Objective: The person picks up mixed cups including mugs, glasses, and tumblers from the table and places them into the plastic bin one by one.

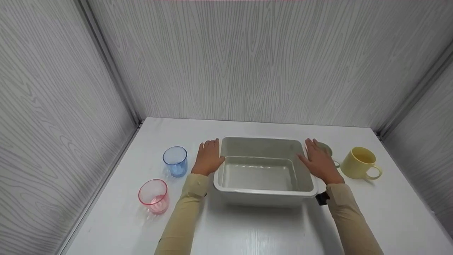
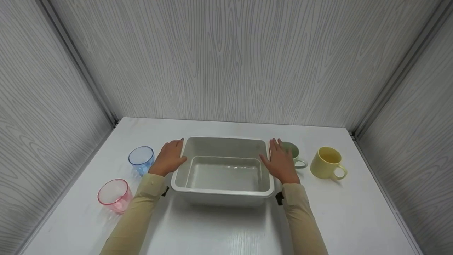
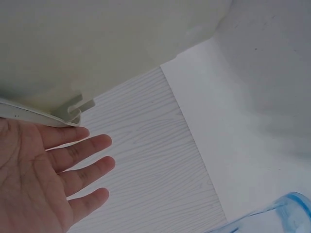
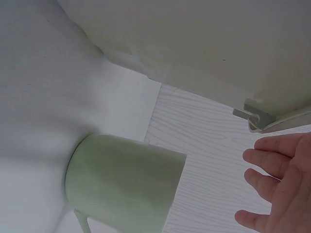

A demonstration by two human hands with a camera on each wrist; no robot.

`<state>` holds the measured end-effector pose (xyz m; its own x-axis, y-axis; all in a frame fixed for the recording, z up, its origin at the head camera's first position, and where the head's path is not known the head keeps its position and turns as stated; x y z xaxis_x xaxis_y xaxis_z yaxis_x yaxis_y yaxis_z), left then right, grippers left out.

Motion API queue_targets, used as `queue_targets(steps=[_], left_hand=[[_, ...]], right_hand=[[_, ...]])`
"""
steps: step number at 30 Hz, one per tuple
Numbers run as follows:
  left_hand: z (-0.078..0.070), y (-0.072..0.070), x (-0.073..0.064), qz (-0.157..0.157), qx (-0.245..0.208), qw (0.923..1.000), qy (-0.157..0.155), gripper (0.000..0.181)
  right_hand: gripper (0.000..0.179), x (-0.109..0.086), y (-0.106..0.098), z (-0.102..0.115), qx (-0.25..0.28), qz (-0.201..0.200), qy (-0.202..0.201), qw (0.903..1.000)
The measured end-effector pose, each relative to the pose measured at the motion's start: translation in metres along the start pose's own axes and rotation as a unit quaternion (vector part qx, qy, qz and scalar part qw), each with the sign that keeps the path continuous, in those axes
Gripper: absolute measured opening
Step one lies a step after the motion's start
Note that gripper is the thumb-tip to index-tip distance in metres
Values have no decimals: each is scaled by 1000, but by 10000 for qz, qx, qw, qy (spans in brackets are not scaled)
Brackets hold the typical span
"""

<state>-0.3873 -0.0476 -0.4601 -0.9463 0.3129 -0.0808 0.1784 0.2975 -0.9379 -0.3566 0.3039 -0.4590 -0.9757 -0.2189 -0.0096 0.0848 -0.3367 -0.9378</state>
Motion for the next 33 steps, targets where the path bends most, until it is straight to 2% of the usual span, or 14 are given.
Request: queue_targets(steps=[11, 19, 25, 33], left_hand=[[2, 0, 3, 73, 34, 9999, -74, 66], [2, 5, 2, 166, -54, 9998, -135, 67], [2, 5, 1, 30, -13, 10000, -60, 67], [3, 4, 1, -108, -21, 9999, -63, 67]], right_hand=[[74, -1, -8, -11, 330, -105, 92, 9994], [70, -12, -15, -28, 871, -356, 28, 9956], [68, -20, -18, -46, 1351, -580, 188, 9890], [68, -24, -14, -74, 2057, -956, 373, 9732]])
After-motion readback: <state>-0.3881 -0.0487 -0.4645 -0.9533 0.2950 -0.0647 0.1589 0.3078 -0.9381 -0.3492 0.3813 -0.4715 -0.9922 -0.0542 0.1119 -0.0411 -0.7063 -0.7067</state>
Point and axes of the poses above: each hand's wrist, its own x-axis towards the middle knuckle, its own y-axis out of the palm, z = x × y, the point moved 5 cm from there along x, towards the middle knuckle, and after that the axes turned 9 degrees about z, right-handed, at the moved point
